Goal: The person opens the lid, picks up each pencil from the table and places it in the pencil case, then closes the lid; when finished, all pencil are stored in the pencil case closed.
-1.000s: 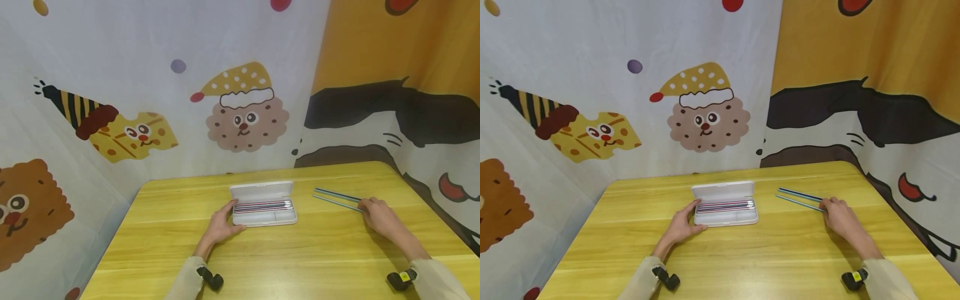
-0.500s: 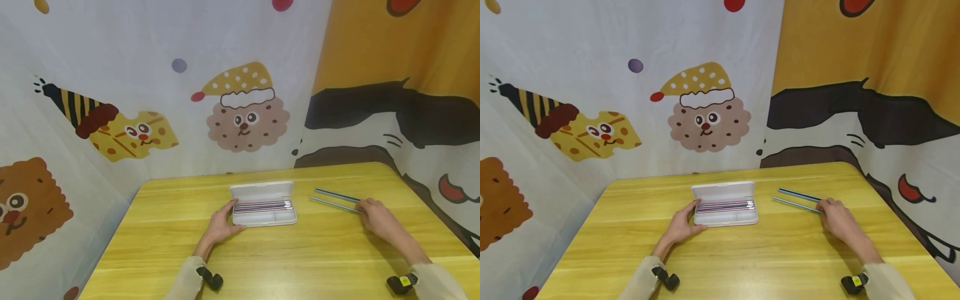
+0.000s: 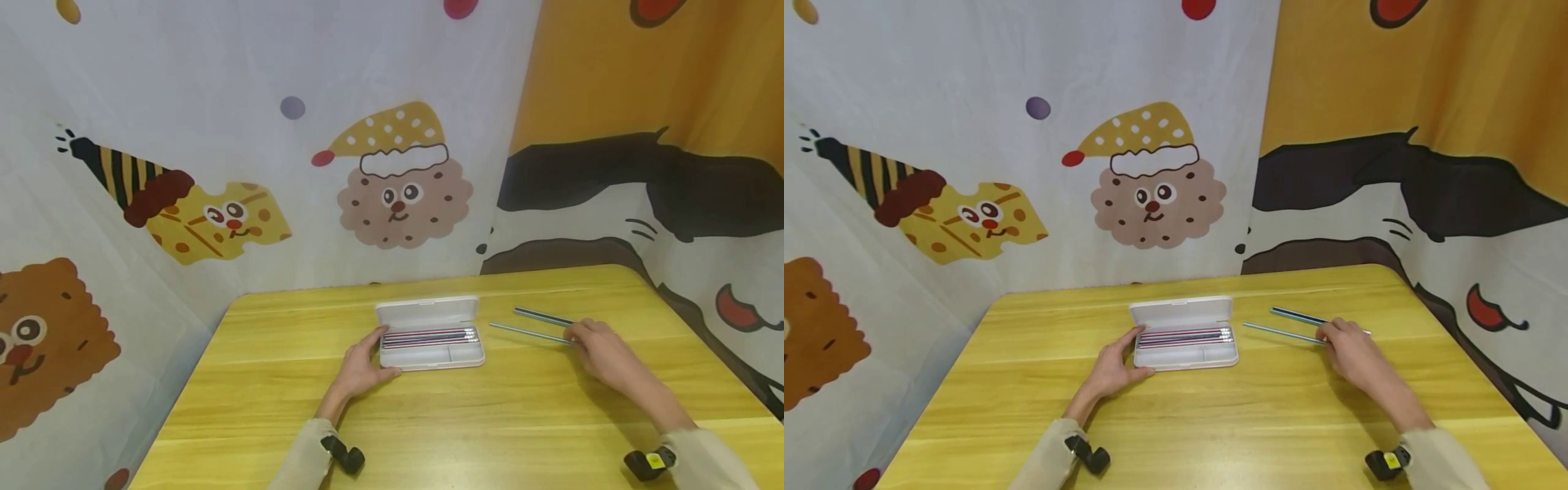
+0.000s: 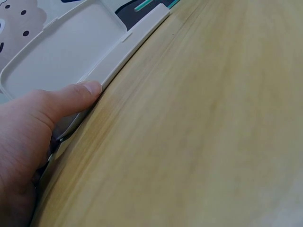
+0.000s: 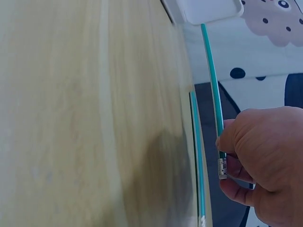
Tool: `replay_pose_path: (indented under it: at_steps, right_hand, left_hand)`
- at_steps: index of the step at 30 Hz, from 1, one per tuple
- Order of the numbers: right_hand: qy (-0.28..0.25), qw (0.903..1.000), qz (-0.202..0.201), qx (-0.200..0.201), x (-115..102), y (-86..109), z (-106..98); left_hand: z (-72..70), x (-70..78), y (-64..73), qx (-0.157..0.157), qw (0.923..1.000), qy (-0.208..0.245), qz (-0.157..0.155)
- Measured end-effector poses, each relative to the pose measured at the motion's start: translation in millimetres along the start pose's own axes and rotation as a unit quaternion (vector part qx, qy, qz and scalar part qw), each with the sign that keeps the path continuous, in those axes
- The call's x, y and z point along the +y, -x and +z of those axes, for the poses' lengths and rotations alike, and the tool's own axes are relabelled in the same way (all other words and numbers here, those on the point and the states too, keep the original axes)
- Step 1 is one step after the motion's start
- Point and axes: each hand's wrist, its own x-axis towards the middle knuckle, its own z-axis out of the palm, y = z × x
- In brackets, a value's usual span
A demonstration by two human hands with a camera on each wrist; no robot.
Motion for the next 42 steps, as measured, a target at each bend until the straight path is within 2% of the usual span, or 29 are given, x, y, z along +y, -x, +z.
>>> replay_pose_path:
  at_steps: [4,14,19,24,31,38,42]
  right_hand:
    - [-0.003,1.0,-0.008,0.001,-7,-6.0,1]
    - [-0.013,0.9976,-0.065,0.021,-24,-24.9,8]
    - [-0.024,0.9964,-0.081,0.011,-34,-34.7,14]
    - [-0.027,0.9965,-0.079,-0.004,-44,-44.2,20]
    - [-0.023,0.9961,-0.086,-0.003,-58,-59.7,32]
    - [-0.03,0.9971,-0.069,-0.012,-73,-70.5,40]
    - [-0.029,0.9968,-0.074,-0.011,-78,-75.4,46]
  left_hand:
    - [-0.7,1.3,0.9,0.0,1.0,0.004,0.001]
    - [-2.6,4.7,2.6,-0.005,0.9999,0.009,-0.01]
    - [-2.4,4.4,1.8,-0.006,0.9999,0.011,-0.009]
    - [-1.7,3.5,1.7,-0.011,0.9997,0.02,-0.005]
    - [-1.2,2.2,1.9,-0.009,0.9997,0.023,-0.006]
    - [-0.6,1.9,2.2,-0.004,0.9997,0.023,-0.003]
    - [-0.5,2.6,2.3,-0.002,0.9999,0.016,-0.002]
